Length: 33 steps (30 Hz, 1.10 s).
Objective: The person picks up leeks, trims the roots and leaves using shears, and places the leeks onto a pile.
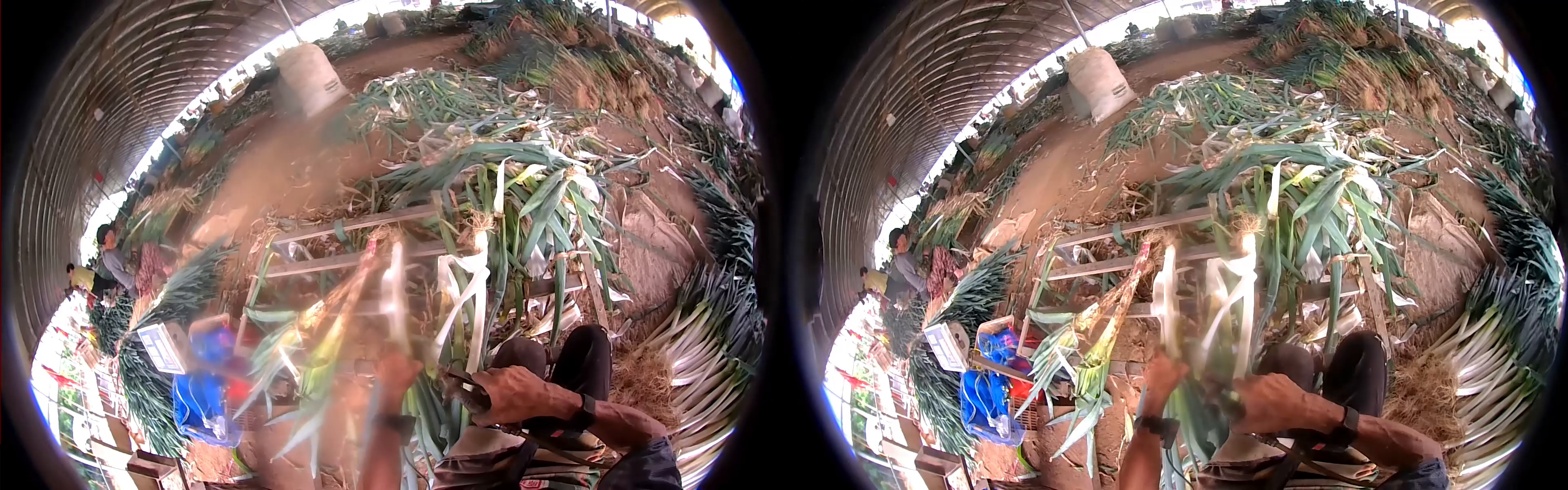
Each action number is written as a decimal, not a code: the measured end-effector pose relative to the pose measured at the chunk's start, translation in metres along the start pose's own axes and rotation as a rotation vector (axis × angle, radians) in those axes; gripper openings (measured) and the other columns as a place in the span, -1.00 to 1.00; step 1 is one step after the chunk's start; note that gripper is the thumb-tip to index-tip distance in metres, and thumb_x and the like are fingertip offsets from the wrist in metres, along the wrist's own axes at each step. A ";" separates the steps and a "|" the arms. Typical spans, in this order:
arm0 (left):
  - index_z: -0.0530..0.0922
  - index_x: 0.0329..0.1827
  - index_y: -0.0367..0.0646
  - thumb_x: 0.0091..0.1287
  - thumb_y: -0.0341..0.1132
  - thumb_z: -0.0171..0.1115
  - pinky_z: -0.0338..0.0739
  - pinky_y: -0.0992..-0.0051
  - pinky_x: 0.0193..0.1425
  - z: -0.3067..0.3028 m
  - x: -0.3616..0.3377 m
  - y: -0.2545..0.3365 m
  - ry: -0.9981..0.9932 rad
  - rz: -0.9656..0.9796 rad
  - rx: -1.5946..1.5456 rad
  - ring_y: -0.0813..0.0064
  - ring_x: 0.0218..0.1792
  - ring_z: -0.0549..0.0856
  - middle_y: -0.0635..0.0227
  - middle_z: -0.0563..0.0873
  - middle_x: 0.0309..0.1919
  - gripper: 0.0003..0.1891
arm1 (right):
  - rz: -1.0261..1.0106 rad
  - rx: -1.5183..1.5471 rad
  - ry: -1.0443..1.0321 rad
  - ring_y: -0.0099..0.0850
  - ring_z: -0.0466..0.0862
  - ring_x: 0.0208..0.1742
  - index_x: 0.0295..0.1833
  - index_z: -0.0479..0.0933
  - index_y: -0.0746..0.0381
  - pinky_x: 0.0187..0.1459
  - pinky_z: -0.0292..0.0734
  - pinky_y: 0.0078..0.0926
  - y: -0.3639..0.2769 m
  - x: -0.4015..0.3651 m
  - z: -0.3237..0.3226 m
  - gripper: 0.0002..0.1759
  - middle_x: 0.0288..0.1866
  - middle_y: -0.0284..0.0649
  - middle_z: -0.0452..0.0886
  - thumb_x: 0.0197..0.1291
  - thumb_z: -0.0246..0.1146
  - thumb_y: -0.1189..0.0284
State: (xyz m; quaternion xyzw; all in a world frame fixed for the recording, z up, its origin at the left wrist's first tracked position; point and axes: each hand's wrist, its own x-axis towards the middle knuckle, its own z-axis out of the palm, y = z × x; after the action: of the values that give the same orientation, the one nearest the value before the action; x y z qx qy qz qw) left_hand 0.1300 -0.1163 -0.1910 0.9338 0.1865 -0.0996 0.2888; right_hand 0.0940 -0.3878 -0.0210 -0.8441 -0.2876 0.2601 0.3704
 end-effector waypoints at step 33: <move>0.62 0.00 -0.25 0.26 -0.19 0.32 0.66 0.03 -0.08 0.053 -0.002 -0.051 0.065 0.077 -0.318 -0.09 -0.07 0.71 -0.09 0.67 -0.01 -0.65 | -0.028 -0.053 -0.053 0.05 0.70 -0.27 0.42 0.35 0.14 -0.21 0.59 -0.08 0.014 0.038 0.028 -0.18 -0.28 0.07 0.68 0.01 0.40 0.16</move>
State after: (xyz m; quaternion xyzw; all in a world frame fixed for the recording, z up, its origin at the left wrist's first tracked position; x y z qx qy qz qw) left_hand 0.1031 -0.1085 -0.2590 0.8855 0.1733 -0.0275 0.4303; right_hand 0.1068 -0.3567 -0.0571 -0.8423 -0.3159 0.2693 0.3437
